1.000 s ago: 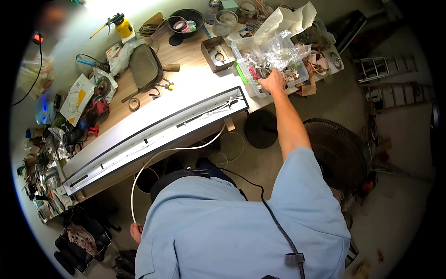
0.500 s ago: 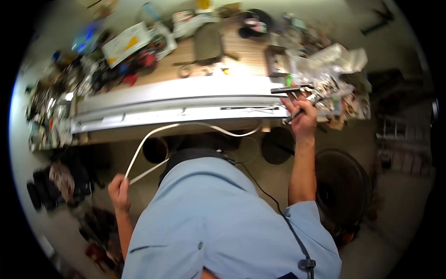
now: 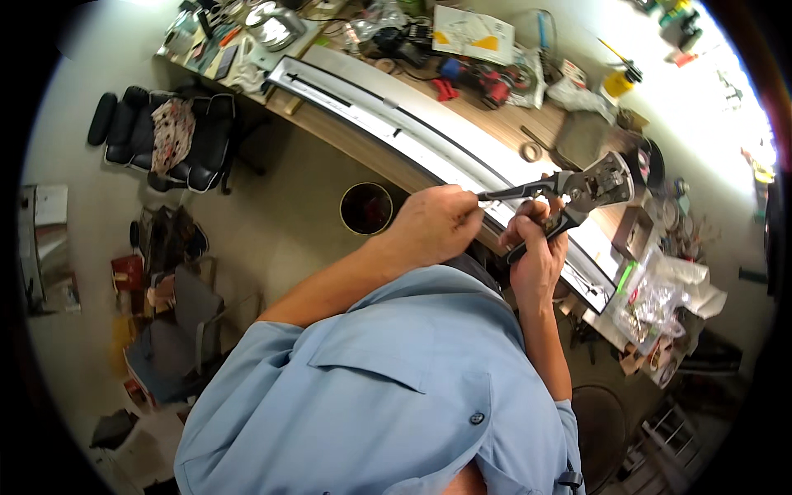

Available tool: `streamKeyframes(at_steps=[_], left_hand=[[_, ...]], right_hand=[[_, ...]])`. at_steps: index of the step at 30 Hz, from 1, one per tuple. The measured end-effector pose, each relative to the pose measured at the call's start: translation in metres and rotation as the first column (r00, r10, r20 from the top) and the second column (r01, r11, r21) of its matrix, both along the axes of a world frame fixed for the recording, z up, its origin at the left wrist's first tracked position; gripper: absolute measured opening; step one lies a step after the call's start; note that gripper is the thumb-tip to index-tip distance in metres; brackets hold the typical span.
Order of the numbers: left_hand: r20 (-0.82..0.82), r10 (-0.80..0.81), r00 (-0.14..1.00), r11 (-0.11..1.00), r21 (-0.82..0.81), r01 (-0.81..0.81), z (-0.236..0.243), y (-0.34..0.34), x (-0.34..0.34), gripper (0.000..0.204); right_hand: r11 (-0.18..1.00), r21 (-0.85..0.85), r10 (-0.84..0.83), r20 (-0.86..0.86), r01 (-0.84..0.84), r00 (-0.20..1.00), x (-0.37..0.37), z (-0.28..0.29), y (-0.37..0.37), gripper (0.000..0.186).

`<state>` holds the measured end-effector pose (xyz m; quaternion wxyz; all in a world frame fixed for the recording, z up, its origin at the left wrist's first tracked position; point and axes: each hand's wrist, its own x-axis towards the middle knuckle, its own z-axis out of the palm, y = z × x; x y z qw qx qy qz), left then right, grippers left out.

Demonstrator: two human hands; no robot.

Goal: The person strips the insulation from a white electrical cable using wire strippers and cuts the ends with scissors. They then twist the exposed copper wires and insert them into a white plastic connector, securing the connection. Finally, the person plugs the cable into a power source to test the long fluorescent light fixture, which illuminates.

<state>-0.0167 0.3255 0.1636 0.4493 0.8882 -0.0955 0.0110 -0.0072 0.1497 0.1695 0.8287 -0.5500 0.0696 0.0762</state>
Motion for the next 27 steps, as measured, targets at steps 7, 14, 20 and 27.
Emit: streamKeyframes(at_steps=[7,14,20,27], left_hand=[[0.163,0.052,0.985,0.984,-0.175,-0.023,-0.014,0.007,0.01,0.009],[-0.405,-0.065,0.912,0.744,-0.629,-0.226,-0.028,0.002,0.025,0.026],[-0.448,-0.086,0.89,0.756,-0.611,-0.235,-0.031,-0.003,0.028,0.026],[-0.4,-0.035,0.916,0.875,-0.454,-0.165,-0.029,-0.01,0.035,0.027]], right_hand=[[0.944,-0.284,0.169,-0.026,-0.169,0.985,0.007,0.001,0.031,0.022],[0.822,-0.529,0.172,-0.122,-0.21,0.978,0.013,-0.005,0.032,0.052],[0.834,-0.472,0.176,-0.261,-0.284,0.949,0.015,-0.018,0.004,0.047],[0.86,0.228,0.507,-0.49,-0.457,0.709,0.013,-0.036,-0.013,0.067]])
